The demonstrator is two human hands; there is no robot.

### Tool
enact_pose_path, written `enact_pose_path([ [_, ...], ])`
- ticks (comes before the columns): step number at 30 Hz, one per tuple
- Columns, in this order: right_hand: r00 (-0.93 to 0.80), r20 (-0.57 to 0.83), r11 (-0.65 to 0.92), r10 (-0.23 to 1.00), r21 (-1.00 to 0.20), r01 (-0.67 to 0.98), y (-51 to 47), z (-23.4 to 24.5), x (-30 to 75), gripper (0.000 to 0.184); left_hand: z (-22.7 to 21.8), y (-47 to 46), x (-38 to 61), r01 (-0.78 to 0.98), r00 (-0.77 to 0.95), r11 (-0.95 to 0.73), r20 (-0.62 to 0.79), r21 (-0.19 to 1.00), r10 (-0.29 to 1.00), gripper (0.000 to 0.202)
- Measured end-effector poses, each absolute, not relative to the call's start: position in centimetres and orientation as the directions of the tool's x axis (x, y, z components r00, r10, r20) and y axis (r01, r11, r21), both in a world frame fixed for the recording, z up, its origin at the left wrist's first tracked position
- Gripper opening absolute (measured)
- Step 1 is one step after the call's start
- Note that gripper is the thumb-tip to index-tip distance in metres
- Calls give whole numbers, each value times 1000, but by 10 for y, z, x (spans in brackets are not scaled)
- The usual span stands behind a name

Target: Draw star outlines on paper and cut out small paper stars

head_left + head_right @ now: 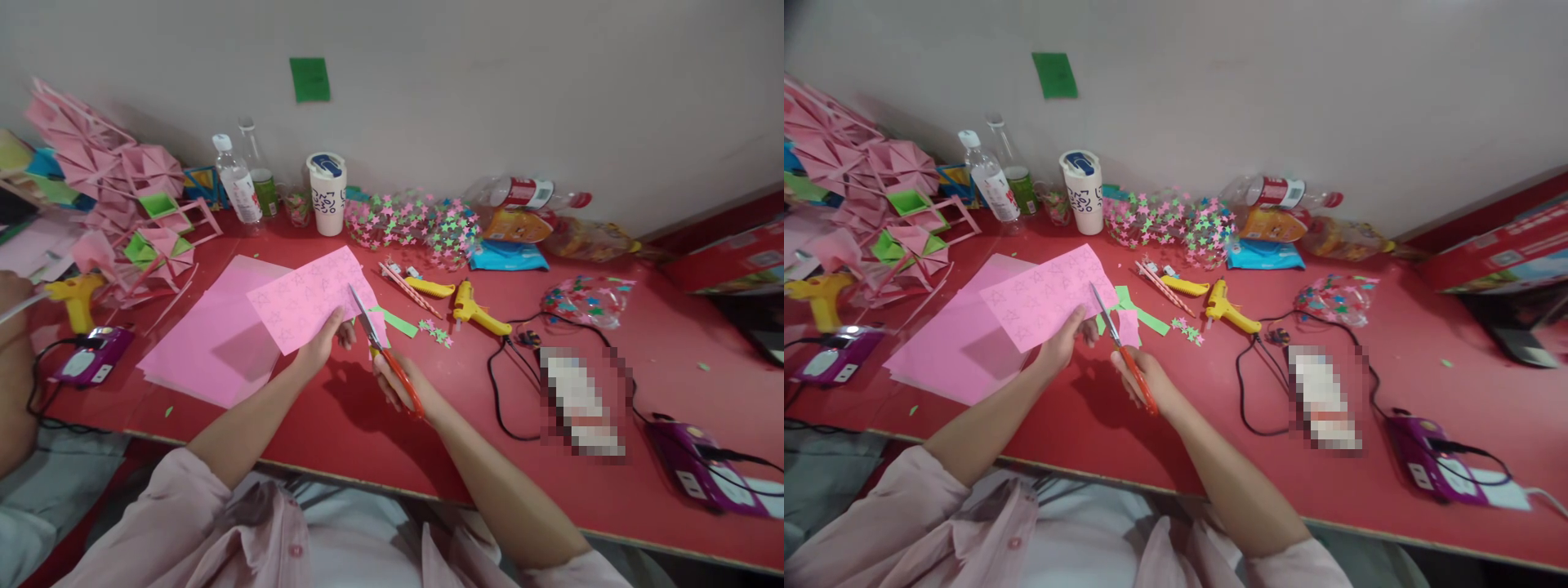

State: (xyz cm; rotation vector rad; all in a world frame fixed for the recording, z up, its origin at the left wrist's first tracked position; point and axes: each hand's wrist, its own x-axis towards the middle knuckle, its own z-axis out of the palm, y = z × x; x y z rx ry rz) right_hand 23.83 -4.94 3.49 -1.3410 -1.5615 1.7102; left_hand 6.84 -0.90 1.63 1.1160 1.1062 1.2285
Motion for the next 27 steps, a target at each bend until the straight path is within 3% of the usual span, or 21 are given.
enact_pose_path([
  [27,-384,-349,-275,855,-932,236,-52,32,235,41,12,-10,72,-146,19,18,-15,989,1000,57],
])
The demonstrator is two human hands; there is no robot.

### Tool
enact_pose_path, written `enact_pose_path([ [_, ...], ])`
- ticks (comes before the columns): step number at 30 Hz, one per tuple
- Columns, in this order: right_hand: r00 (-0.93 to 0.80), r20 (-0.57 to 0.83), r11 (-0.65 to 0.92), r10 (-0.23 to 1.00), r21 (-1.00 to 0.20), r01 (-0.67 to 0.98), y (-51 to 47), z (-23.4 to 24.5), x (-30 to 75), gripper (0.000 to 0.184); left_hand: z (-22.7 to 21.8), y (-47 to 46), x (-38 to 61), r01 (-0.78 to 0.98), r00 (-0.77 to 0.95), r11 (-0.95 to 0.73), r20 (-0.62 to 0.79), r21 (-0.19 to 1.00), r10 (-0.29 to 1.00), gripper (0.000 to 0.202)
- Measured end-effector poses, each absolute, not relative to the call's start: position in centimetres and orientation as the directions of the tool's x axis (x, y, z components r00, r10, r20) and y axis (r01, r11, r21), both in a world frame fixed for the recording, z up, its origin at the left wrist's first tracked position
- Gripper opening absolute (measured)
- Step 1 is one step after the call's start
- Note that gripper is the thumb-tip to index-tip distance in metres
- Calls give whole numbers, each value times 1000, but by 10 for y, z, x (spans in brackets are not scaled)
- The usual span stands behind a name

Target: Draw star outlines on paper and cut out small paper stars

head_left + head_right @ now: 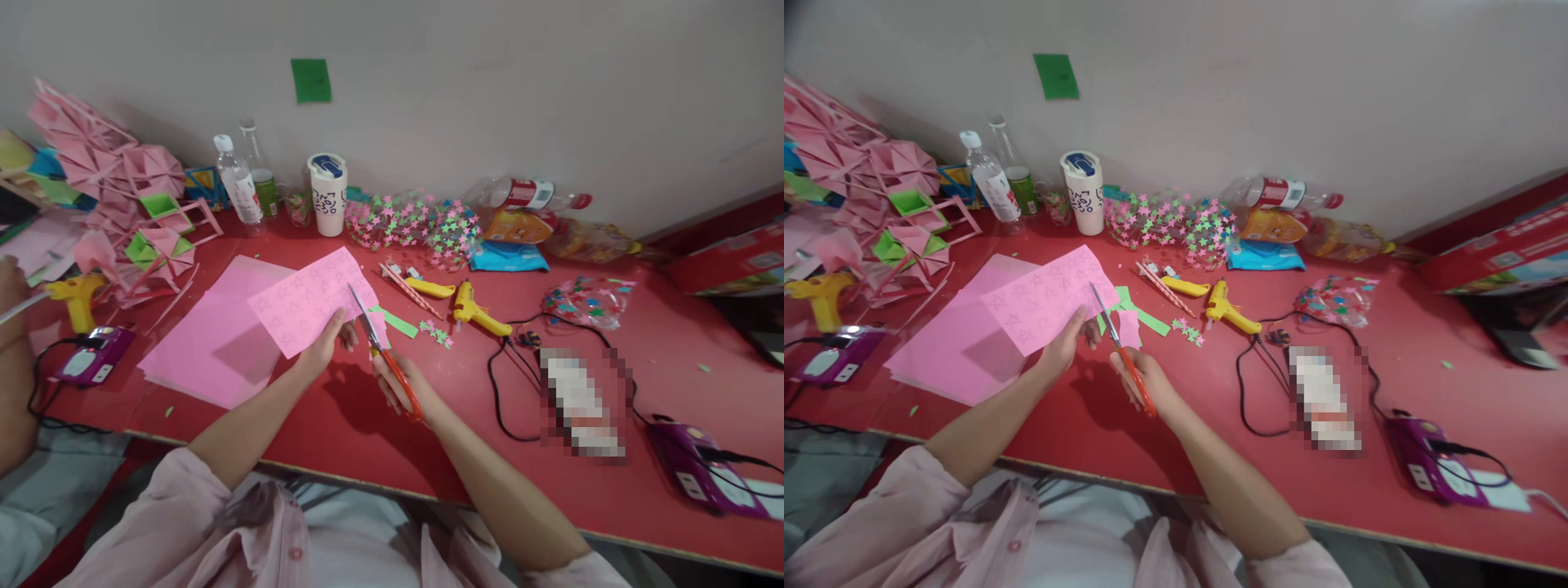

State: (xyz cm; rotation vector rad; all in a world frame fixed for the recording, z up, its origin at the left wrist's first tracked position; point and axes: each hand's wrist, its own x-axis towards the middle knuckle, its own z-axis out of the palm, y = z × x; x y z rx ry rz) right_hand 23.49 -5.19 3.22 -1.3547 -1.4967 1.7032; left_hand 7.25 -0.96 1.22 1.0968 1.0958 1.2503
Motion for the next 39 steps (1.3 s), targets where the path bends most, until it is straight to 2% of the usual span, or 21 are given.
enact_pose_path([
  [10,-371,-338,-269,865,-936,226,-54,33,232,45,13,-14,77,-107,68,36,-29,994,997,60],
  [21,-371,-334,-275,866,-940,203,-57,31,227,47,19,-16,82,-142,106,52,-38,988,994,64],
  [30,-401,-301,-254,865,-953,166,-58,33,227,49,25,-21,90,-119,129,115,-99,986,987,68],
  [39,-373,-324,-263,869,-942,208,-58,31,226,51,28,-21,89,-127,140,112,-94,985,986,66],
])
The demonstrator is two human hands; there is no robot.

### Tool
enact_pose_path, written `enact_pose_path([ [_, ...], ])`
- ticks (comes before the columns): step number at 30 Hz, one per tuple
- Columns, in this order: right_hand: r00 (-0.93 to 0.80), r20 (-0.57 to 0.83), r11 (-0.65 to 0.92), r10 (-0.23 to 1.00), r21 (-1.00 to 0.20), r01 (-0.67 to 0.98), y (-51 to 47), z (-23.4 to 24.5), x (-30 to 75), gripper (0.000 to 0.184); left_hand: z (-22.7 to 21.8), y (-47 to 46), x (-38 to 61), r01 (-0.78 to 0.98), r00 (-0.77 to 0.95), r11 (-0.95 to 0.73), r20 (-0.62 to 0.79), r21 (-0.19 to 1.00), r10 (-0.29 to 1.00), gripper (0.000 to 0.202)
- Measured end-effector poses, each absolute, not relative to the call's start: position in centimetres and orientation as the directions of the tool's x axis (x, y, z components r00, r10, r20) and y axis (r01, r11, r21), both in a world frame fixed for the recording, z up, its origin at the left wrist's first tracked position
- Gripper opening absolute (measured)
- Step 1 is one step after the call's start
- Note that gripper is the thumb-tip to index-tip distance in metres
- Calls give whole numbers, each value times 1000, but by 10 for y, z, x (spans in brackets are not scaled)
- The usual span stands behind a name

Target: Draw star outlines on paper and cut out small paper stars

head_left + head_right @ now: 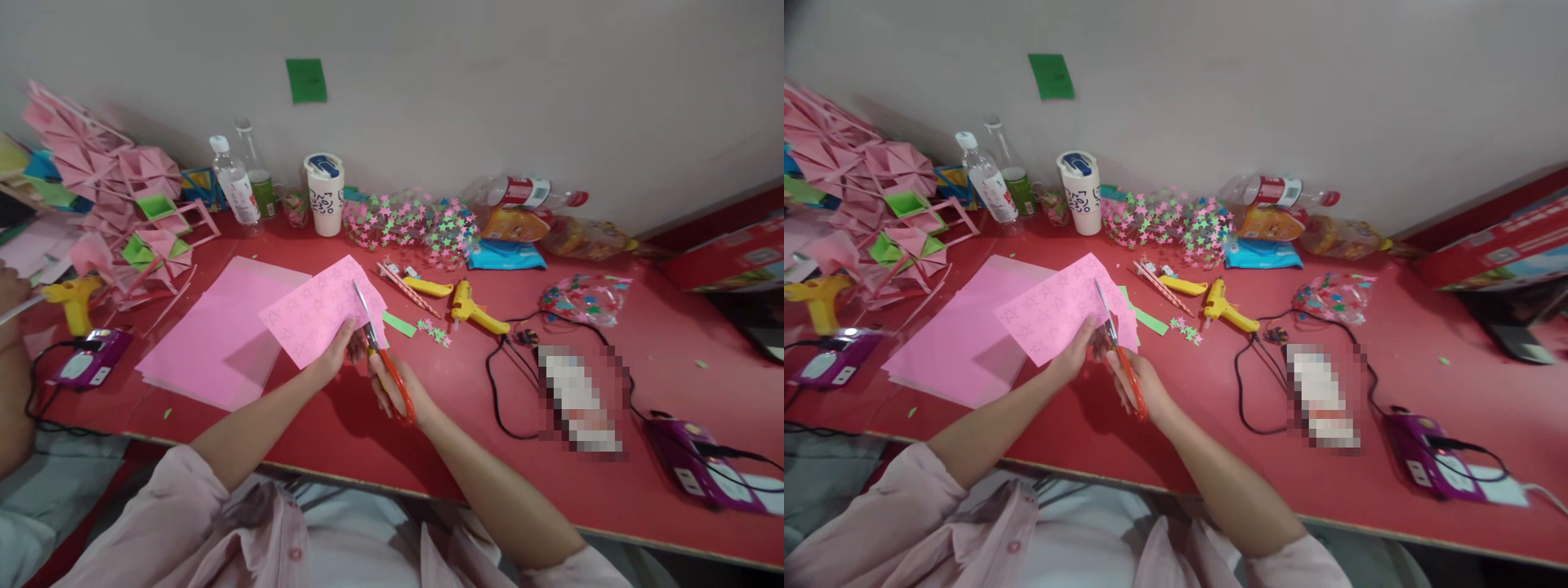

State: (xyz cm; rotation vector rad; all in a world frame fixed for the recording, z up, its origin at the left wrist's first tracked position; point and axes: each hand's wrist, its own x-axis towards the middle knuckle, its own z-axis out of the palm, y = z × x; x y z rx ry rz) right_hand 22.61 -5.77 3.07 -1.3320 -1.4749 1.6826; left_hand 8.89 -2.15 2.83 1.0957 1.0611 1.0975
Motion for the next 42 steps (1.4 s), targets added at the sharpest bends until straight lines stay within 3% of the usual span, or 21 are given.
enact_pose_path([
  [9,-358,-313,-238,879,-941,238,-55,36,232,43,24,-19,84,-92,112,81,-70,992,991,66],
  [19,-379,-307,-240,873,-947,213,-52,34,235,43,6,-11,67,-183,95,47,-30,982,995,49],
  [26,-363,-302,-244,882,-949,199,-51,38,237,46,10,-15,70,-187,174,53,-20,981,985,52],
  [42,-333,-324,-269,885,-942,202,-50,38,236,45,13,-16,70,-169,182,50,-19,984,983,50],
])
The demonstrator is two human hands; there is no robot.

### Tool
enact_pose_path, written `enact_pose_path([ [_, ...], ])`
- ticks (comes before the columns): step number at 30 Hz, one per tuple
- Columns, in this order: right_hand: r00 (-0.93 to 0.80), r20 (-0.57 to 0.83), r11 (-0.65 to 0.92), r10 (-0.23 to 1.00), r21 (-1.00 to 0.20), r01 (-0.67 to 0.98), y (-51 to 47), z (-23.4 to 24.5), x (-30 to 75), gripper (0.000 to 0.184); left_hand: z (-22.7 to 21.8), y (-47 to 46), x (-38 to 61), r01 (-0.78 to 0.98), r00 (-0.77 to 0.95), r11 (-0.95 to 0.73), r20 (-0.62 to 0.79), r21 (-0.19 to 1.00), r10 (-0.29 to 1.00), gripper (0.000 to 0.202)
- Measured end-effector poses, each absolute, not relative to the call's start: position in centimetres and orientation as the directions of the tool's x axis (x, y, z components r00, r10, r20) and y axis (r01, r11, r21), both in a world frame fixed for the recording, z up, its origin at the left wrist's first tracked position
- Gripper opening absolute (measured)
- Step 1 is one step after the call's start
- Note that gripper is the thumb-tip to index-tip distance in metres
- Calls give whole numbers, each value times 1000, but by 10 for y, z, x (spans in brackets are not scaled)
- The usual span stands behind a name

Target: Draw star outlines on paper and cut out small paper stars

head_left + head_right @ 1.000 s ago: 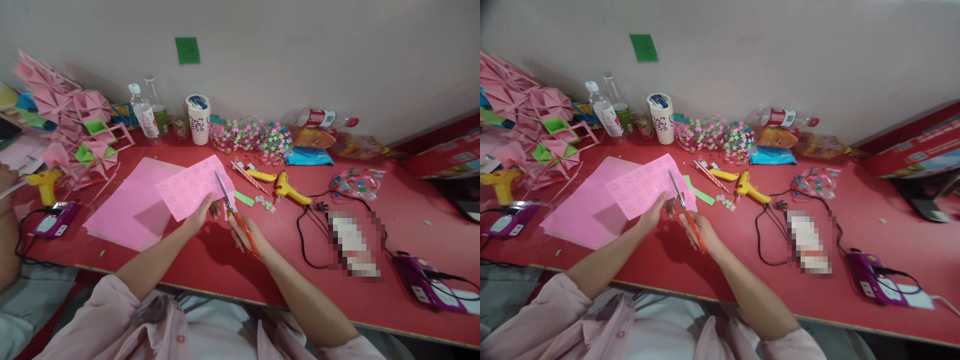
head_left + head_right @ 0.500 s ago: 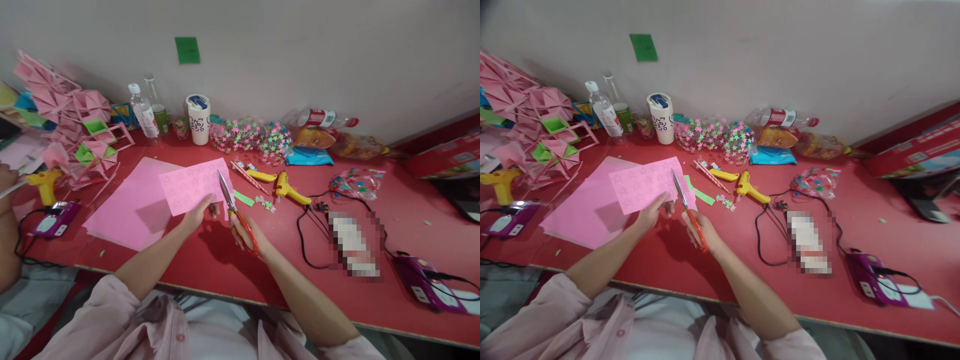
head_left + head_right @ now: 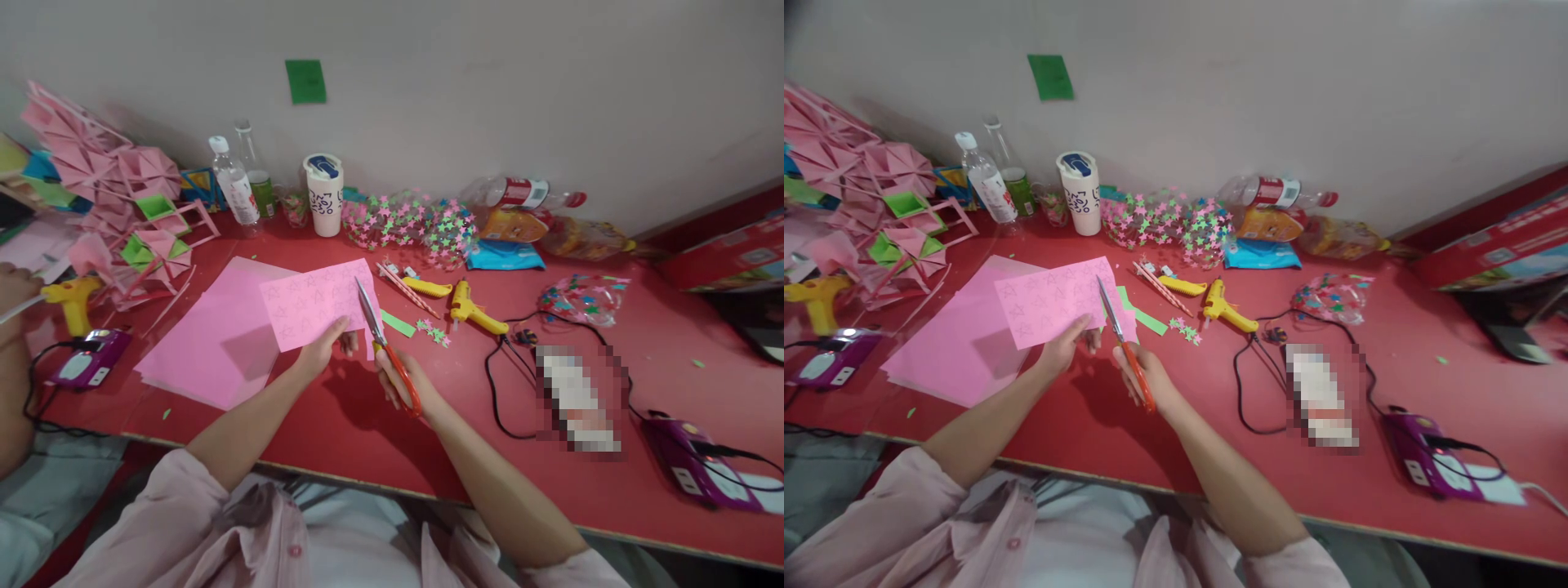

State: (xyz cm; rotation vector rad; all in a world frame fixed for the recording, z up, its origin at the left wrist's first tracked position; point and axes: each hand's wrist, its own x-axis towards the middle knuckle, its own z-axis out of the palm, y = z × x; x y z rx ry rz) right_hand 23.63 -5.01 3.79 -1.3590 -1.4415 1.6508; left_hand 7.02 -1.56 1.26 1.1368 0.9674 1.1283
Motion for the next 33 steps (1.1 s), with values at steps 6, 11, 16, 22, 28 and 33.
enact_pose_path([
  [6,-335,-296,-248,895,-952,179,-49,37,236,45,17,-17,75,-181,186,80,-46,980,981,48],
  [11,-324,-303,-254,896,-949,185,-49,37,236,47,19,-17,75,-176,187,85,-52,981,981,50],
  [16,-306,-313,-261,899,-945,198,-52,39,235,45,18,-17,74,-177,207,81,-43,981,977,51],
  [22,-332,-292,-258,897,-955,142,-53,40,233,47,13,-18,76,-150,233,86,-49,985,971,53],
  [28,-338,-293,-258,895,-955,143,-52,41,234,48,7,-19,77,-117,280,69,-34,991,959,56],
  [33,-320,-290,-250,902,-955,162,-53,41,234,48,9,-19,77,-97,279,77,-47,992,959,57],
])
